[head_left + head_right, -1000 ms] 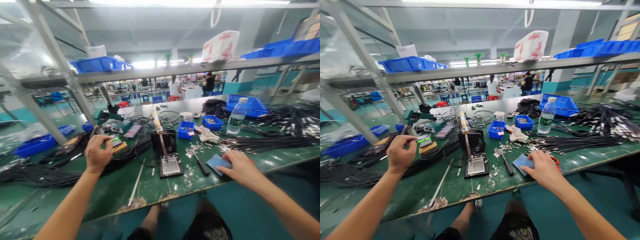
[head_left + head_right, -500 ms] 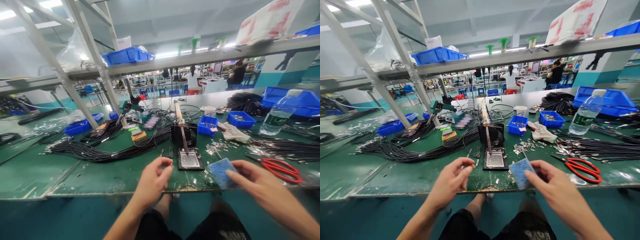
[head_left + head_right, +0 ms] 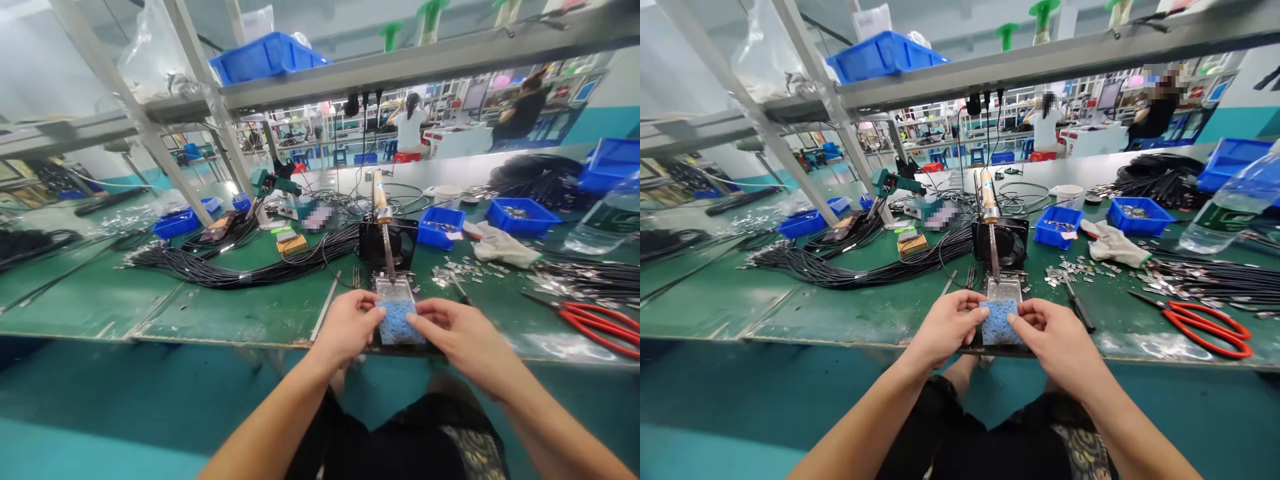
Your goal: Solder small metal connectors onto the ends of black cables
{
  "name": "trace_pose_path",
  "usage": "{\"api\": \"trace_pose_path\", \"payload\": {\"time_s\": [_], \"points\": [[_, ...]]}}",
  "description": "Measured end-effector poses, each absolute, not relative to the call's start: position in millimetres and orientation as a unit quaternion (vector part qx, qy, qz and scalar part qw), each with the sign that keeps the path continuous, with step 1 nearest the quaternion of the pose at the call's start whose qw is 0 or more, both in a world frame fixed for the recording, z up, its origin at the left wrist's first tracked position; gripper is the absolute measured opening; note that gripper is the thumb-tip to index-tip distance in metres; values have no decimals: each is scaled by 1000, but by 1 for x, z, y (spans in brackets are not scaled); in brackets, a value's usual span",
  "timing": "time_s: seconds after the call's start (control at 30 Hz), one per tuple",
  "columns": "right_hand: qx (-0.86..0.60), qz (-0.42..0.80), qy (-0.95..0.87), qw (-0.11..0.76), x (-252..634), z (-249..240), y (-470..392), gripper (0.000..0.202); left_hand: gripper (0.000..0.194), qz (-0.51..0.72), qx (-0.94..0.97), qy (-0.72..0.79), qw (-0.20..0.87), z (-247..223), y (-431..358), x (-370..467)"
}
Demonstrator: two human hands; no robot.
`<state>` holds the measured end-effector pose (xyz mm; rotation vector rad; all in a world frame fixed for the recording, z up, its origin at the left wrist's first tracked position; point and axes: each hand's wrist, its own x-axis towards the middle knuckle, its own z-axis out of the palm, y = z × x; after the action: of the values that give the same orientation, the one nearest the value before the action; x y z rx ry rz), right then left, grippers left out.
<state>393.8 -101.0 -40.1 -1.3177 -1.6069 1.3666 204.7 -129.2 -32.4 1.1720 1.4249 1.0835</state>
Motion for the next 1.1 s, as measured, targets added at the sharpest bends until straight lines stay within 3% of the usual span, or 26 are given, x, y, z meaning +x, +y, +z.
{"api": "trace_pose_path", "payload": {"time_s": [0.57, 1.1], "points": [[-499, 462, -628, 380, 383, -29, -83, 32, 17, 542, 486, 571, 380, -27, -116, 214], [-498, 427, -653, 377, 390, -30, -100, 36, 22, 523, 501, 591, 354, -32, -137, 217]]}}
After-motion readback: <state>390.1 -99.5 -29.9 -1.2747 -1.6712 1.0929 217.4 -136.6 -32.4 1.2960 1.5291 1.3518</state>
